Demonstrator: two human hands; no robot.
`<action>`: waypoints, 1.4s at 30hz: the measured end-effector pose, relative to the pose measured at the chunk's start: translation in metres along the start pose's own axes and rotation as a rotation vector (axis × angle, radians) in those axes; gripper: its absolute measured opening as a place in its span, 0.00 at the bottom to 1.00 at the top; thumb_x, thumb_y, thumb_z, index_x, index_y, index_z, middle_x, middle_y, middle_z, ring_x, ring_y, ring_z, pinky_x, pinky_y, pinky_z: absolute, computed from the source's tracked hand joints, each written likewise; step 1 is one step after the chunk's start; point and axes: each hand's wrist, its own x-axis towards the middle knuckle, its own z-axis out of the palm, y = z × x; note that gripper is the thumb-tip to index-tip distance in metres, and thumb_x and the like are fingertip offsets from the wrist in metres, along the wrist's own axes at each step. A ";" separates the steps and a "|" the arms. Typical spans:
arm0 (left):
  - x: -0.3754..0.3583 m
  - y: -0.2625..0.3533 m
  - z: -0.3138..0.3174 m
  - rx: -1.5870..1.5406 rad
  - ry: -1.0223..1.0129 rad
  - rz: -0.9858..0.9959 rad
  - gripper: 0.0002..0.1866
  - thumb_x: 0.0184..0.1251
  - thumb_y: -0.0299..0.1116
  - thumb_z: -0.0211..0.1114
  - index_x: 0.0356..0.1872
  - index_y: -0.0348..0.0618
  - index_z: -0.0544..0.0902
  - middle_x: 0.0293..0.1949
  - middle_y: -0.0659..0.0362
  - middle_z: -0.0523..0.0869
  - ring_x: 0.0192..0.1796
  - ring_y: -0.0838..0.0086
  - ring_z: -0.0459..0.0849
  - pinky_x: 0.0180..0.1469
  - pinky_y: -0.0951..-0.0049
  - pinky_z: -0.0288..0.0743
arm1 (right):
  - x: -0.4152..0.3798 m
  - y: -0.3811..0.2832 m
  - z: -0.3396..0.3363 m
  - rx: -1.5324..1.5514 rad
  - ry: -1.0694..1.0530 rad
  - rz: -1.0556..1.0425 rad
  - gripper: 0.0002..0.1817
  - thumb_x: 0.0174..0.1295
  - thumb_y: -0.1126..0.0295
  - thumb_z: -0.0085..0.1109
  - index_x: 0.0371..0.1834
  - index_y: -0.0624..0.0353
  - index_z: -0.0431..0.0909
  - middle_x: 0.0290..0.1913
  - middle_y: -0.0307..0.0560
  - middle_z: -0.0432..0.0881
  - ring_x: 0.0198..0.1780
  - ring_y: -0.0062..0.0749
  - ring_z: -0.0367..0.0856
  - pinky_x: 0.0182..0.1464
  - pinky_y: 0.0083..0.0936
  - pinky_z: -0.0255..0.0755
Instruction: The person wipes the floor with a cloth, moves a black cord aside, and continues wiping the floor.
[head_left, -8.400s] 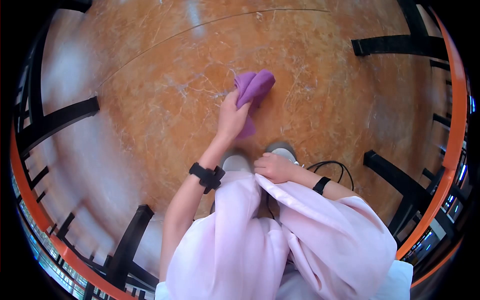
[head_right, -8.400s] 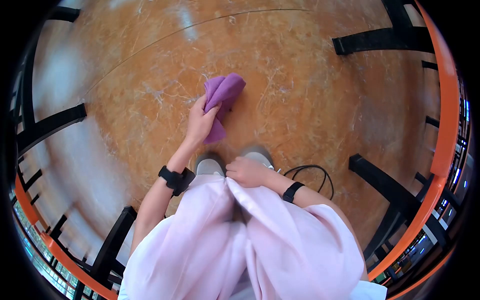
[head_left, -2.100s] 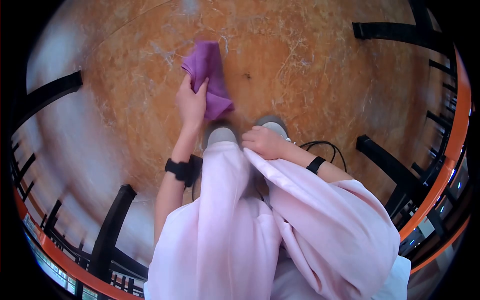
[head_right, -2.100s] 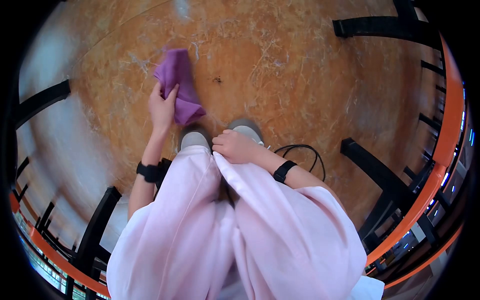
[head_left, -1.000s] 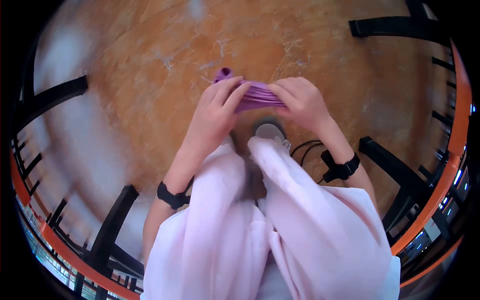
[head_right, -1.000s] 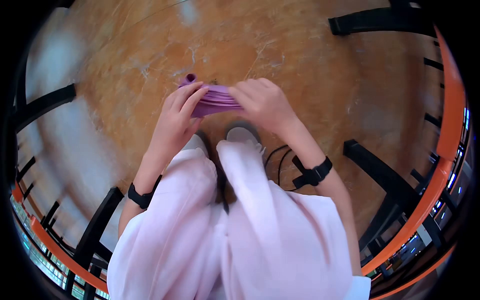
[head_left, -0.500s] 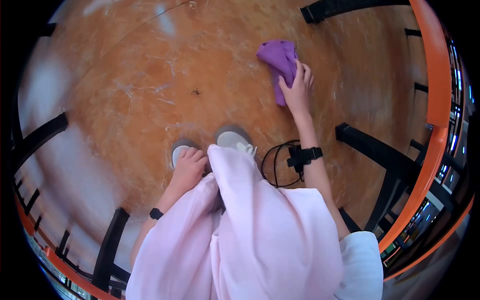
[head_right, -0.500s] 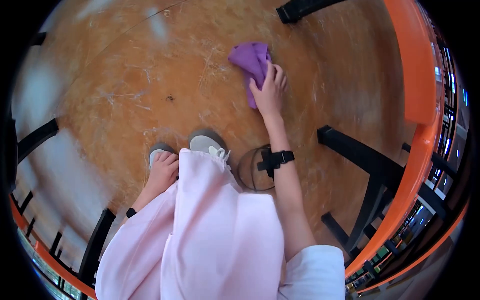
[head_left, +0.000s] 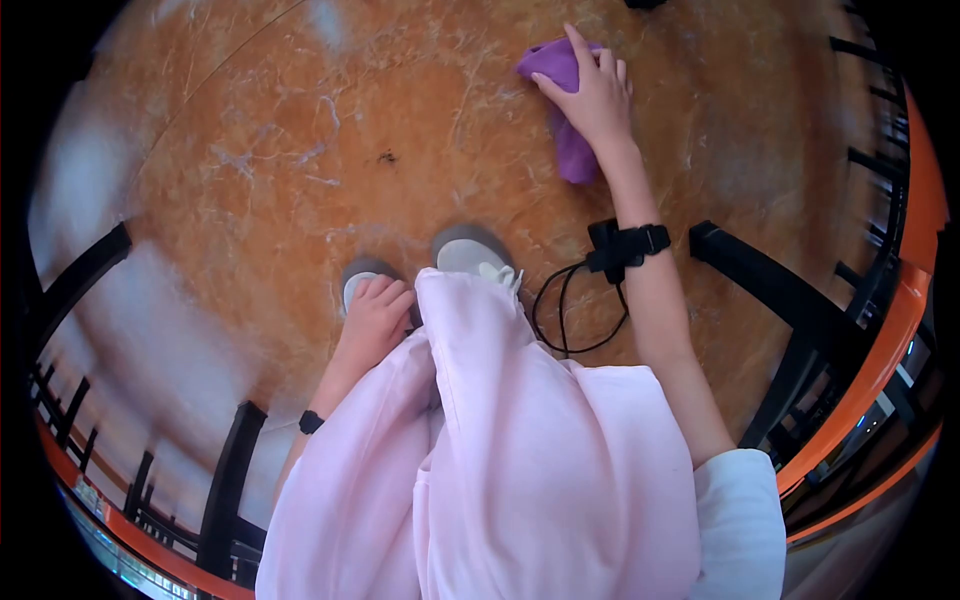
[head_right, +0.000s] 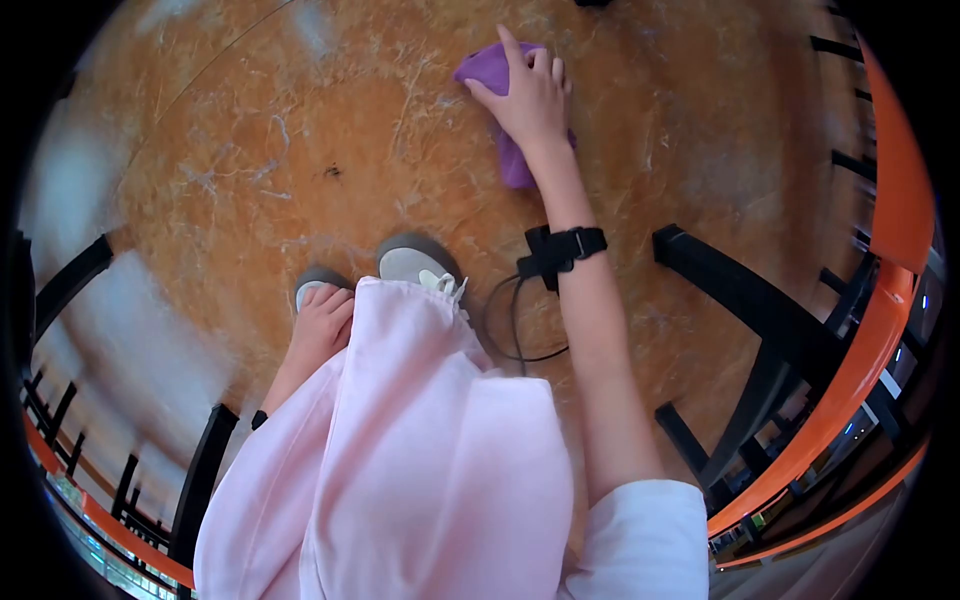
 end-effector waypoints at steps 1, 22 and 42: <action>0.000 0.000 0.000 0.001 -0.005 -0.001 0.13 0.44 0.24 0.61 0.35 0.41 0.77 0.35 0.58 0.77 0.42 0.64 0.74 0.45 0.66 0.64 | 0.004 0.003 0.000 0.003 -0.002 0.004 0.29 0.50 0.48 0.62 0.56 0.44 0.74 0.48 0.48 0.73 0.53 0.45 0.70 0.56 0.43 0.63; 0.002 -0.001 0.001 0.015 -0.021 0.002 0.12 0.44 0.24 0.61 0.33 0.42 0.77 0.34 0.59 0.77 0.42 0.65 0.74 0.45 0.66 0.64 | -0.071 0.000 -0.004 0.157 0.091 0.358 0.27 0.53 0.60 0.66 0.51 0.65 0.69 0.48 0.58 0.74 0.51 0.52 0.73 0.49 0.39 0.70; 0.002 -0.001 -0.002 0.004 -0.043 0.002 0.12 0.45 0.26 0.62 0.35 0.43 0.77 0.34 0.60 0.76 0.42 0.66 0.73 0.45 0.67 0.63 | -0.025 0.036 0.015 0.026 0.006 0.342 0.36 0.58 0.45 0.55 0.58 0.65 0.65 0.59 0.60 0.66 0.58 0.54 0.68 0.57 0.43 0.65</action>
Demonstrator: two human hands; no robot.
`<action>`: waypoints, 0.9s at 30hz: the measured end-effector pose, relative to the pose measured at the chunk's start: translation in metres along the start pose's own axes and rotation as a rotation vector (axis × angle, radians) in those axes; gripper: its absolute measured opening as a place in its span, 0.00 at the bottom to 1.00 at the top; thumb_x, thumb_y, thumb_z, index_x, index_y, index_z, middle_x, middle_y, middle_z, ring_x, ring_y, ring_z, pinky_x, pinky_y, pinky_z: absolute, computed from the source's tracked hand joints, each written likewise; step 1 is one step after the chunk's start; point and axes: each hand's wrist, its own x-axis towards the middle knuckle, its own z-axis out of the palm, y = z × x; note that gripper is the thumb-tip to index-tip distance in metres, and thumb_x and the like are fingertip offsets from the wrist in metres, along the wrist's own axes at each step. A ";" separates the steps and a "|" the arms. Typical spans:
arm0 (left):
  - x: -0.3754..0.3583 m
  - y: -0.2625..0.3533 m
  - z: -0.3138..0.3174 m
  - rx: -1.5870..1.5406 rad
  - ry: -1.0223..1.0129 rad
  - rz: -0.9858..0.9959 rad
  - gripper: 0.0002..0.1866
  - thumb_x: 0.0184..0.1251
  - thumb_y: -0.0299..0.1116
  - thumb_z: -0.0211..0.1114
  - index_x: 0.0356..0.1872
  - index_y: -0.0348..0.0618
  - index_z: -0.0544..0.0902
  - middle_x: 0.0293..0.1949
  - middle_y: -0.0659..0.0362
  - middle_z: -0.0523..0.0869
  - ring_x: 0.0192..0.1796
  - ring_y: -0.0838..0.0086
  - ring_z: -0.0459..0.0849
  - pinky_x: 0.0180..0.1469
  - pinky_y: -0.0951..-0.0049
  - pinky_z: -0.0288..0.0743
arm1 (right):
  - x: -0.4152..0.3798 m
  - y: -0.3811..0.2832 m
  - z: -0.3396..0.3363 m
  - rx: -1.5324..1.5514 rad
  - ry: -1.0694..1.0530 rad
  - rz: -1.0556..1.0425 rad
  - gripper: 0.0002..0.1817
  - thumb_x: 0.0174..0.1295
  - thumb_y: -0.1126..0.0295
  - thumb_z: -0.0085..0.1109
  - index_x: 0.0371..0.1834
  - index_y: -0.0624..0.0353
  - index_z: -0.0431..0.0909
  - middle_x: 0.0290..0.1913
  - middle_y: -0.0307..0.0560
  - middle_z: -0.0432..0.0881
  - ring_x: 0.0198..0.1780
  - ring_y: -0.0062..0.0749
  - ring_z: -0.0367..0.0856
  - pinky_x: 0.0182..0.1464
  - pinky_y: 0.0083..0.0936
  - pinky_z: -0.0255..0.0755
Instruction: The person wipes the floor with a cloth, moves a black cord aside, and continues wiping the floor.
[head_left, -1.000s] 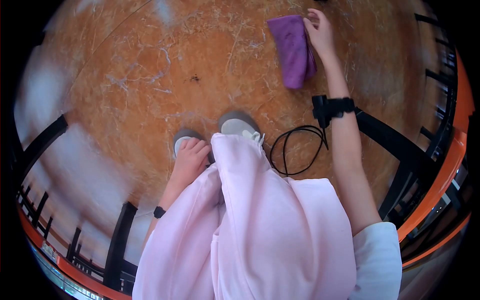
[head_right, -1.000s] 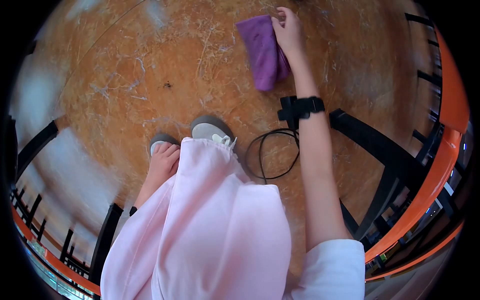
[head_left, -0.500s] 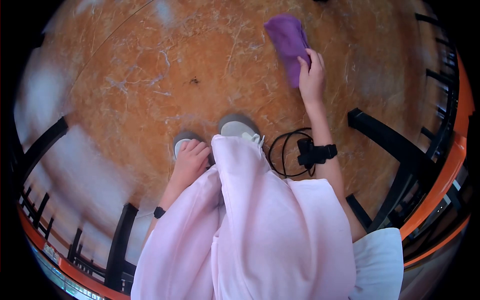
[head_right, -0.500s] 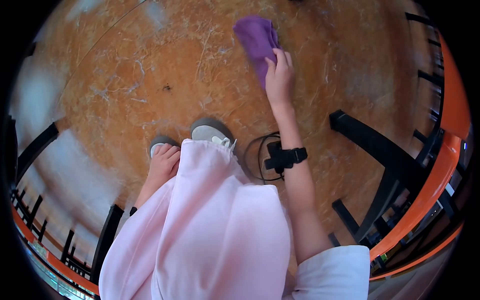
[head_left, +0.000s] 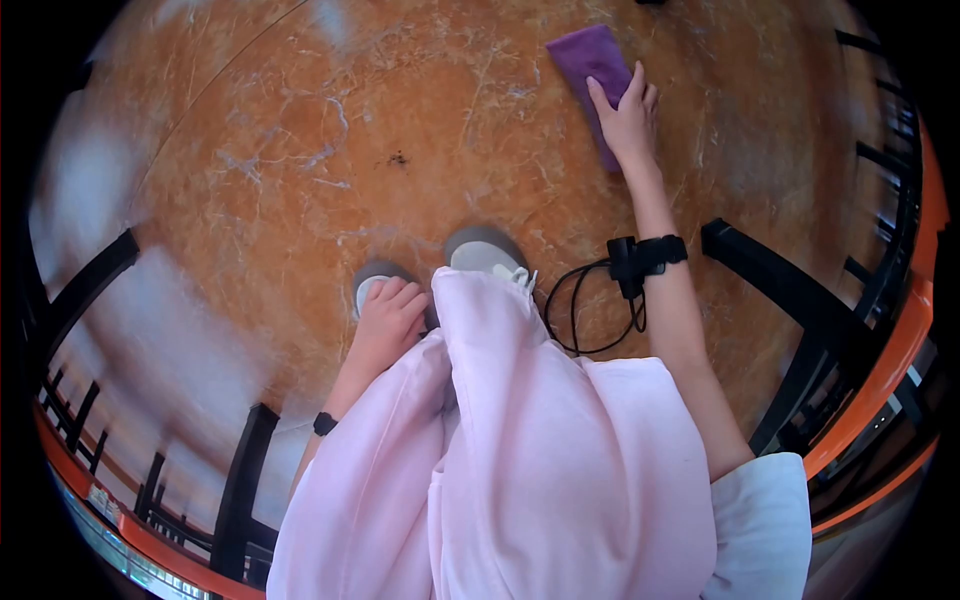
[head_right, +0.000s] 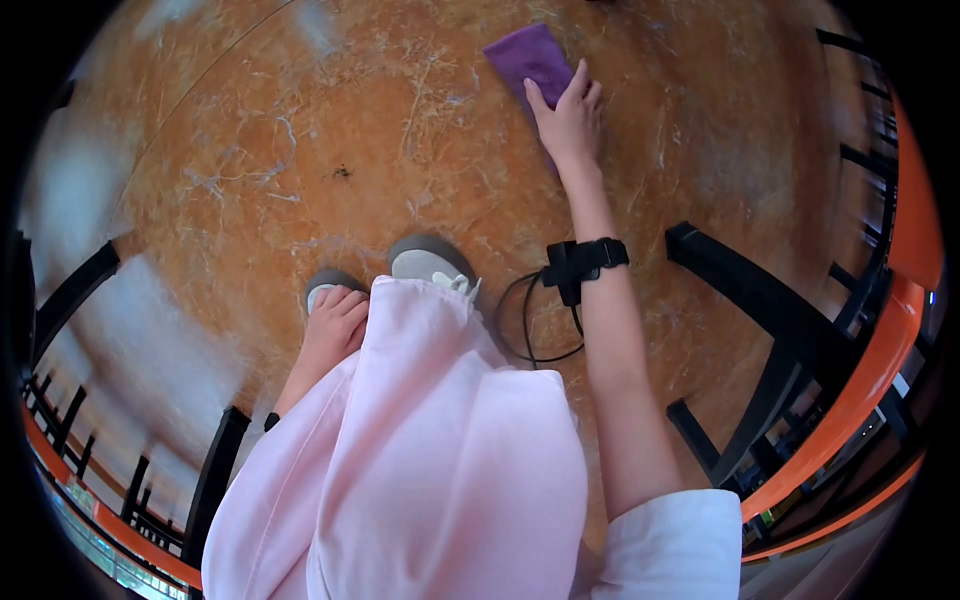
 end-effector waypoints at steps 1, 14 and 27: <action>0.000 0.000 0.000 0.000 -0.003 0.000 0.12 0.45 0.26 0.62 0.35 0.43 0.77 0.34 0.60 0.76 0.42 0.66 0.73 0.45 0.67 0.63 | 0.003 0.005 0.003 0.000 -0.001 0.002 0.36 0.58 0.45 0.55 0.58 0.65 0.65 0.59 0.60 0.66 0.58 0.54 0.68 0.57 0.43 0.65; 0.002 -0.002 0.002 0.019 -0.019 -0.001 0.10 0.47 0.28 0.61 0.33 0.42 0.77 0.36 0.60 0.78 0.42 0.66 0.74 0.45 0.66 0.64 | -0.084 -0.008 -0.027 0.172 -0.228 -0.133 0.32 0.55 0.51 0.64 0.57 0.60 0.67 0.51 0.56 0.77 0.52 0.51 0.76 0.49 0.37 0.72; 0.006 -0.004 0.002 0.047 -0.031 0.010 0.09 0.49 0.30 0.61 0.32 0.40 0.78 0.37 0.60 0.80 0.41 0.66 0.74 0.42 0.66 0.63 | -0.219 0.107 -0.029 -0.263 0.236 0.760 0.24 0.68 0.52 0.47 0.49 0.67 0.65 0.43 0.69 0.77 0.42 0.61 0.78 0.40 0.45 0.71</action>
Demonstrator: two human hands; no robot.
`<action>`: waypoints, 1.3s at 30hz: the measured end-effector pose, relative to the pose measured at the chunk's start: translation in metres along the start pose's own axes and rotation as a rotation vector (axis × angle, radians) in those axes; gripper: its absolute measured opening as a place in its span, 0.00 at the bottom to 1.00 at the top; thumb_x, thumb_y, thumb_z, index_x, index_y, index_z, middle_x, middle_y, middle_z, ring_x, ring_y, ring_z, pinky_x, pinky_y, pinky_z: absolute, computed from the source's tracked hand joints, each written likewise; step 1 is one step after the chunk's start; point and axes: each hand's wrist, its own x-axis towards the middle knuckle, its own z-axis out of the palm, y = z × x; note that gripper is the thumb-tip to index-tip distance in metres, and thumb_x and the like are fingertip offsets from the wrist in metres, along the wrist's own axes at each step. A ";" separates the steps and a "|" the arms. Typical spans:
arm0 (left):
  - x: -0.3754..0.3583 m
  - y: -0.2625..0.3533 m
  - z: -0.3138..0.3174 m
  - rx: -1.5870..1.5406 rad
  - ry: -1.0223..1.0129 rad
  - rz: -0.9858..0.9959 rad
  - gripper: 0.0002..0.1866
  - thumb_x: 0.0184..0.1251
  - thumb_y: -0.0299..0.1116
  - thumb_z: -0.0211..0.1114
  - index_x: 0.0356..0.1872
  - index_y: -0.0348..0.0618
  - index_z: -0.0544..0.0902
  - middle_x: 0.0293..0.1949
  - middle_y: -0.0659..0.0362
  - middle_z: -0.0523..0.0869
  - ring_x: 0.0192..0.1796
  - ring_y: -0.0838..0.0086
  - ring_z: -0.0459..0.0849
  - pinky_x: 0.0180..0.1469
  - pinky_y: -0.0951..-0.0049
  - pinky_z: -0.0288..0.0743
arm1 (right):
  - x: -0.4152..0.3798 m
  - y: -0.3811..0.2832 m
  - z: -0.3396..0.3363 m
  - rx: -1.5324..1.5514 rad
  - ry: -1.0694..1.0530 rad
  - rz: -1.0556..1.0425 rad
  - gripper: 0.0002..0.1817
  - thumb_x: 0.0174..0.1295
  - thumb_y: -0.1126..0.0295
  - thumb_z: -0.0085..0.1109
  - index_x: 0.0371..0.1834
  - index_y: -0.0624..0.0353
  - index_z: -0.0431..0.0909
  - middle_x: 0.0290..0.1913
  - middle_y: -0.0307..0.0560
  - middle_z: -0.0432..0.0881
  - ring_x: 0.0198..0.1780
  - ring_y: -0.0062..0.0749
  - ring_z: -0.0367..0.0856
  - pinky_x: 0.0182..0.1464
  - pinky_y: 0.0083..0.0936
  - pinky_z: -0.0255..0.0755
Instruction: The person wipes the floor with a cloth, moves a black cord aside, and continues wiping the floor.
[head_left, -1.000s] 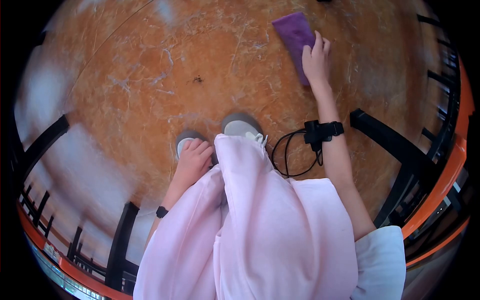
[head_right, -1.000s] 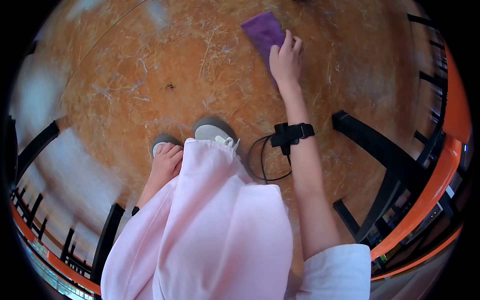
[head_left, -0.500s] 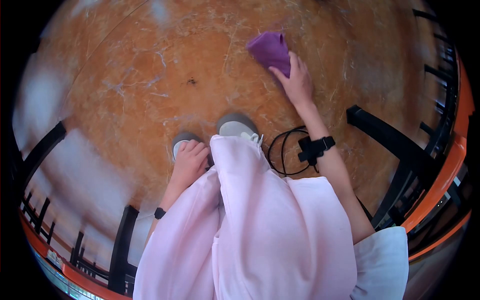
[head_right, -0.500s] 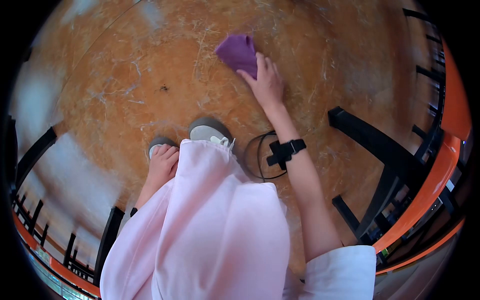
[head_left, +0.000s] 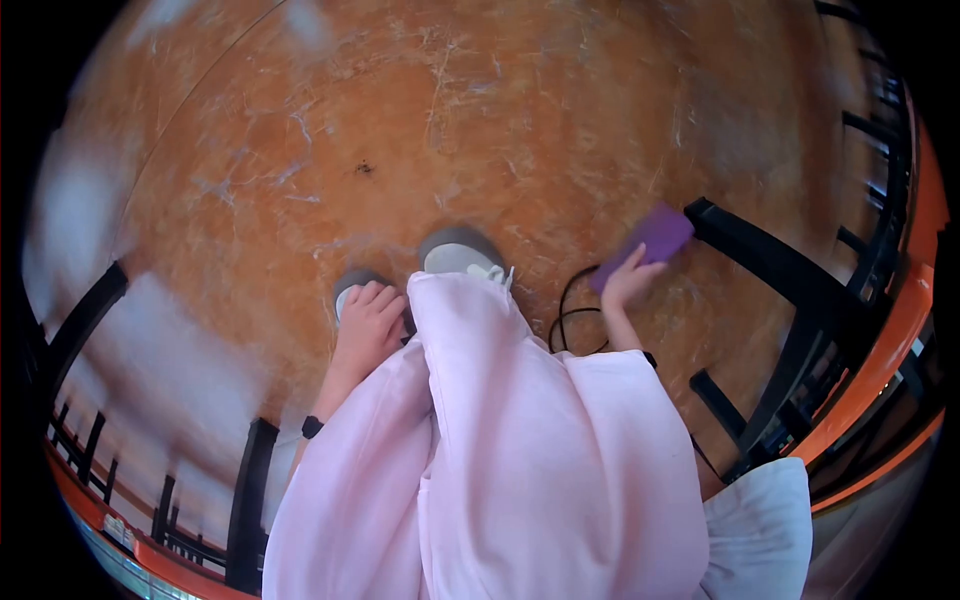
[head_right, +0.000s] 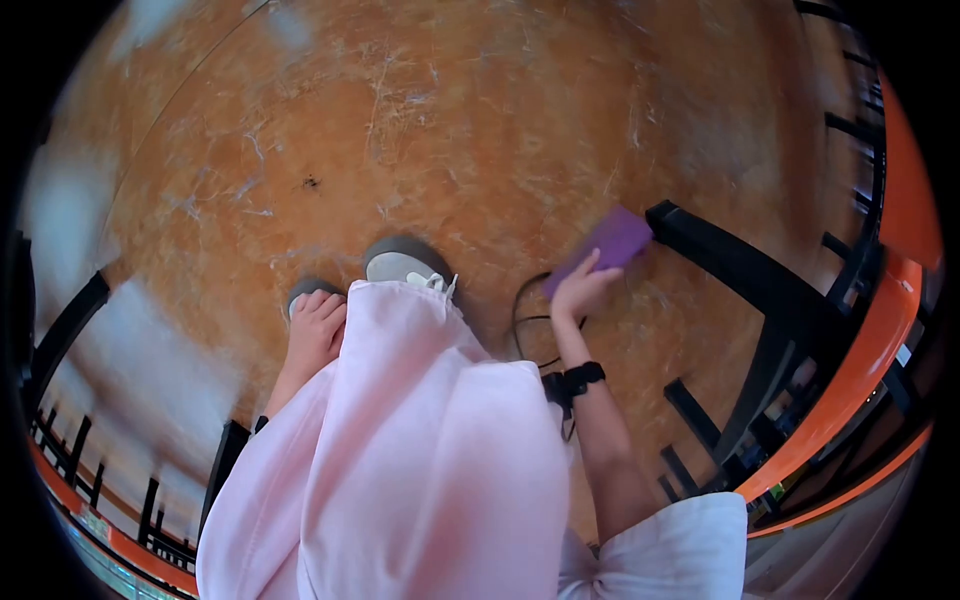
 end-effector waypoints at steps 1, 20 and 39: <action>0.001 -0.001 0.000 0.001 -0.004 0.009 0.09 0.49 0.30 0.61 0.32 0.40 0.78 0.37 0.60 0.80 0.41 0.66 0.74 0.42 0.66 0.63 | -0.005 -0.034 -0.015 0.107 -0.113 0.067 0.22 0.68 0.55 0.47 0.46 0.67 0.65 0.40 0.68 0.77 0.41 0.60 0.78 0.39 0.45 0.70; -0.001 -0.001 0.004 0.003 0.070 0.019 0.10 0.46 0.26 0.61 0.34 0.42 0.78 0.35 0.59 0.78 0.40 0.65 0.74 0.43 0.66 0.64 | -0.028 -0.225 0.007 1.340 -0.878 -0.052 0.35 0.62 0.52 0.58 0.59 0.74 0.61 0.58 0.54 0.71 0.58 0.32 0.69 0.60 0.27 0.62; -0.001 -0.018 0.018 0.126 0.056 0.183 0.10 0.43 0.32 0.59 0.31 0.49 0.79 0.31 0.62 0.77 0.38 0.65 0.73 0.40 0.65 0.62 | -0.159 0.235 -0.201 0.768 -0.407 0.998 0.33 0.62 0.48 0.55 0.63 0.62 0.65 0.57 0.50 0.72 0.57 0.34 0.71 0.56 0.25 0.67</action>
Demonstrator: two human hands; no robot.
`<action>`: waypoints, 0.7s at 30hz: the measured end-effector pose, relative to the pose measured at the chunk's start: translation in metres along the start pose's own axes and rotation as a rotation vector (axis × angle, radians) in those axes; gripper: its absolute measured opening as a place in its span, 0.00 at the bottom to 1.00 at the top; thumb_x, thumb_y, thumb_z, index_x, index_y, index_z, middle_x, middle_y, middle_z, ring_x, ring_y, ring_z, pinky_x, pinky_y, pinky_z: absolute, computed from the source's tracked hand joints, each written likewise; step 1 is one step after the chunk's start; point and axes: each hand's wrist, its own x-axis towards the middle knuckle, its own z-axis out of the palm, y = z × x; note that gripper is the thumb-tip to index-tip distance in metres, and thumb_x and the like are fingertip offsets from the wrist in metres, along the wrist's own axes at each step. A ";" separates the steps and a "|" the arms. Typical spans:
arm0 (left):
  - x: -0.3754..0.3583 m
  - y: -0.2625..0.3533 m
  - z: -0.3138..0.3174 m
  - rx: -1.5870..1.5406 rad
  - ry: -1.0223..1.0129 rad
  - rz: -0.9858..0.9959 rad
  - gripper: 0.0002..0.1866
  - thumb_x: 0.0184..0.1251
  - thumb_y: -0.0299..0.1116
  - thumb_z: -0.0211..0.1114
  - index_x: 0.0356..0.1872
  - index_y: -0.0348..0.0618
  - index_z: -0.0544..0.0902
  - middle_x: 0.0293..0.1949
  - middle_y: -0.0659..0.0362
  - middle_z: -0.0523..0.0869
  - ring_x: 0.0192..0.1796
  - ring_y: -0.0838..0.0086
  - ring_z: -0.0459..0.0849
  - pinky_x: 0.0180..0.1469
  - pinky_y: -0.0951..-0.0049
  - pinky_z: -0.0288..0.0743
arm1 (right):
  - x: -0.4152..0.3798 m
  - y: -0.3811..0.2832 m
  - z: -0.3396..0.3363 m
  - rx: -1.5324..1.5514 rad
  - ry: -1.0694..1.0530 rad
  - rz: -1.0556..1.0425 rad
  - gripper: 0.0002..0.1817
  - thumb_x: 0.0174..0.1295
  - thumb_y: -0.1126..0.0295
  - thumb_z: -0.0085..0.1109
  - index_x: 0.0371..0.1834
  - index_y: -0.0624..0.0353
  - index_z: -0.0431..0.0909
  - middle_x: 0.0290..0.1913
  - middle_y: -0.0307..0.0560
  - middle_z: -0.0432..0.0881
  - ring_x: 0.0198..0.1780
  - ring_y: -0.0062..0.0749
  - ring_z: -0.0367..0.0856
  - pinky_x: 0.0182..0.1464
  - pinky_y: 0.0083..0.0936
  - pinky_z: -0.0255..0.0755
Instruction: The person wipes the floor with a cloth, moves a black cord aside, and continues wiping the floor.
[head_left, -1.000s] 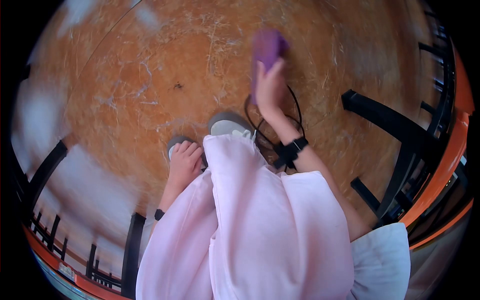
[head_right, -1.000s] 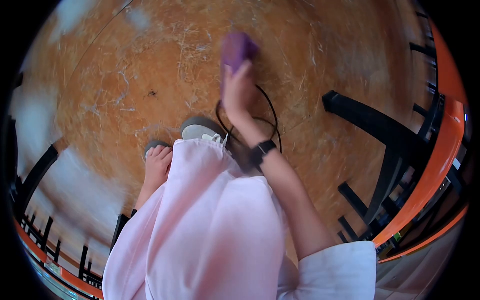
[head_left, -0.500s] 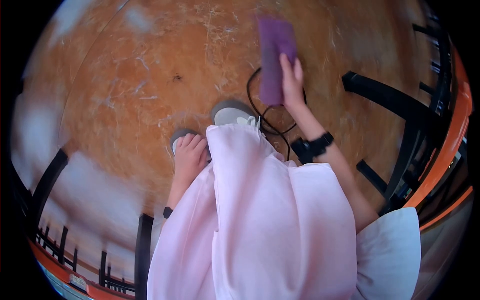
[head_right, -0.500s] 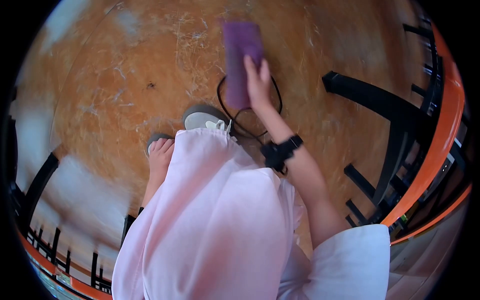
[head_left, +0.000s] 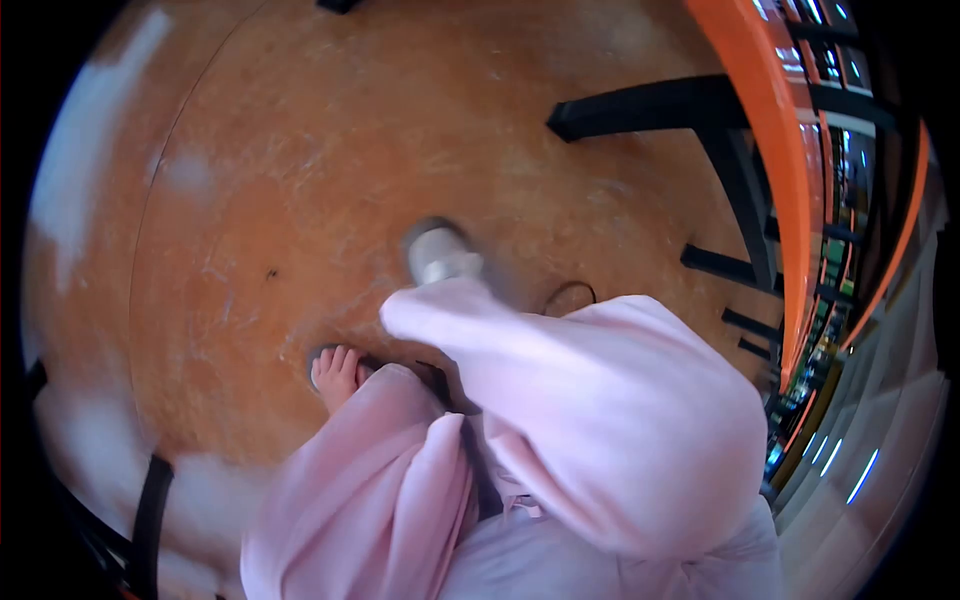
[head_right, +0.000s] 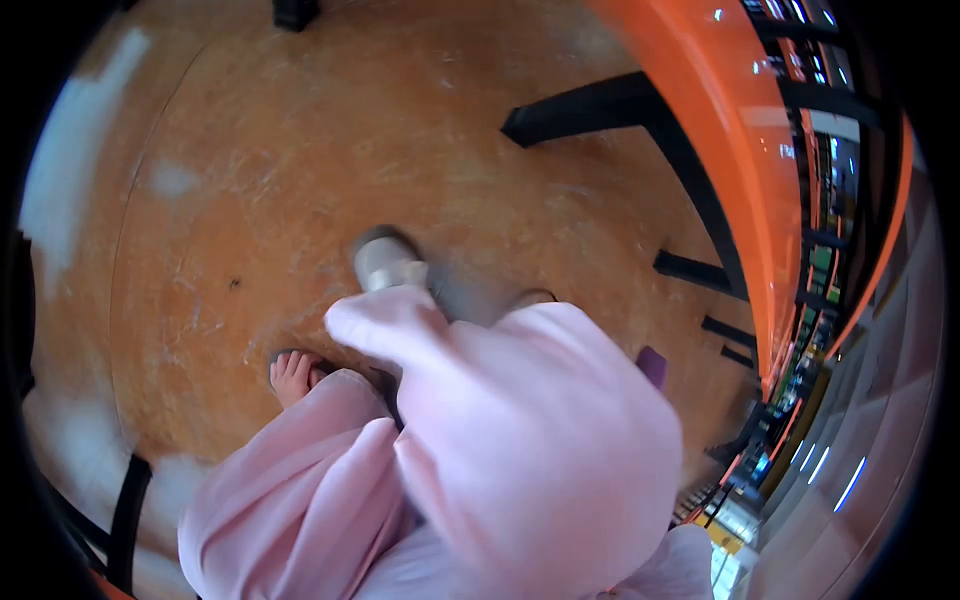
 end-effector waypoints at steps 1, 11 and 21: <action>0.000 -0.004 0.003 -0.006 -0.005 0.028 0.10 0.43 0.32 0.59 0.31 0.49 0.79 0.31 0.62 0.77 0.38 0.65 0.73 0.40 0.65 0.62 | 0.001 0.008 -0.009 0.026 0.030 -0.001 0.33 0.62 0.49 0.55 0.63 0.62 0.65 0.57 0.51 0.72 0.57 0.34 0.71 0.56 0.25 0.67; 0.000 -0.021 0.014 0.130 -0.005 0.168 0.10 0.40 0.32 0.59 0.29 0.49 0.79 0.29 0.61 0.76 0.36 0.65 0.73 0.36 0.65 0.63 | 0.093 -0.021 -0.063 0.252 0.488 -0.170 0.32 0.63 0.51 0.54 0.62 0.64 0.65 0.57 0.53 0.73 0.57 0.34 0.71 0.57 0.26 0.66; 0.031 0.027 -0.024 -0.187 -0.135 -0.192 0.06 0.54 0.26 0.57 0.33 0.37 0.78 0.30 0.50 0.78 0.35 0.55 0.76 0.39 0.60 0.68 | 0.133 -0.099 0.141 -0.099 -0.280 -0.698 0.34 0.67 0.52 0.50 0.64 0.71 0.60 0.59 0.58 0.72 0.58 0.37 0.71 0.60 0.29 0.63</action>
